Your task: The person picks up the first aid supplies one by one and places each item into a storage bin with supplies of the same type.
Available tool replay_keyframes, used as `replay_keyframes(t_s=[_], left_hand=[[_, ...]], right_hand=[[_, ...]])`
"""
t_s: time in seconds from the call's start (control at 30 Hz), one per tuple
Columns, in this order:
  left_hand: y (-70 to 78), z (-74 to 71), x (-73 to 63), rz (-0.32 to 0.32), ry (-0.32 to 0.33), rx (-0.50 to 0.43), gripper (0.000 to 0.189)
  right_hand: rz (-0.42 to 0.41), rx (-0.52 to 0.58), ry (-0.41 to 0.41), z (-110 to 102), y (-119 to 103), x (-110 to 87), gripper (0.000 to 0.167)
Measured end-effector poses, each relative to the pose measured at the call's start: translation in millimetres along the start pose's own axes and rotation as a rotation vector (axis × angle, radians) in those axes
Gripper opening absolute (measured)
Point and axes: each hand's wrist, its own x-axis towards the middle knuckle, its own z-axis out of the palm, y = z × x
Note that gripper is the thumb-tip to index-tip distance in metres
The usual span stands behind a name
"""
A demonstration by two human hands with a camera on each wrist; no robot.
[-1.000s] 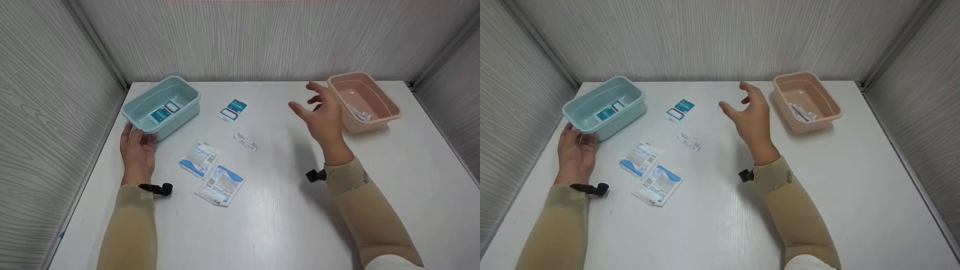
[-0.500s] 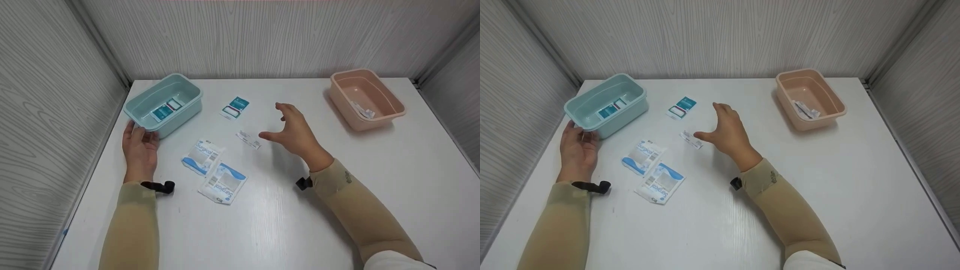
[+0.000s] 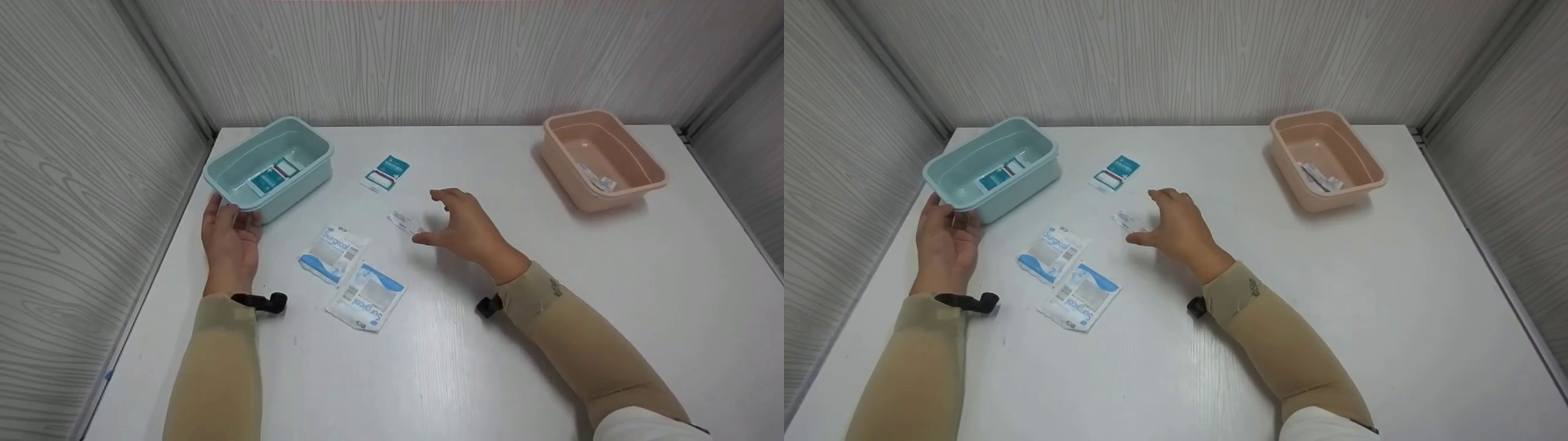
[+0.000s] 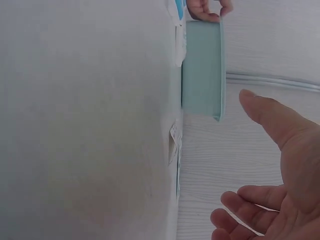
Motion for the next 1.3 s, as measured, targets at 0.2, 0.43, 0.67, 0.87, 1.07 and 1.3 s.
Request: replay_keyframes(t_s=[0.2,0.43,0.67,0.87,1.07,1.3], left_hand=[[-4.0,-0.6,0.3,-0.004,0.01,0.017,0.072],[-4.2,-1.5,-1.2,0.001,0.023,0.03,0.073],[-1.1,0.9,-0.2,-0.018,0.004,0.015,0.076],[-0.4,0.5,1.8,-0.014,-0.014,0.015,0.077],[-0.2,-0.3,1.8,-0.006,-0.005,0.008,0.075],[-1.6,-0.5,1.7,0.008,0.005,0.002,0.073]], right_hand=[[-0.003,-0.051,-0.032,7.4,8.6,4.1,0.095],[-0.06,-0.106,-0.041,18.6,17.0,8.2,0.088],[-0.113,-0.147,-0.029,24.4,24.5,8.8,0.062],[-0.158,-0.103,-0.007,23.8,26.8,10.4,0.04],[-0.153,-0.052,-0.004,23.9,27.4,11.5,0.026],[-0.13,-0.031,-0.003,23.7,25.3,10.3,0.016]])
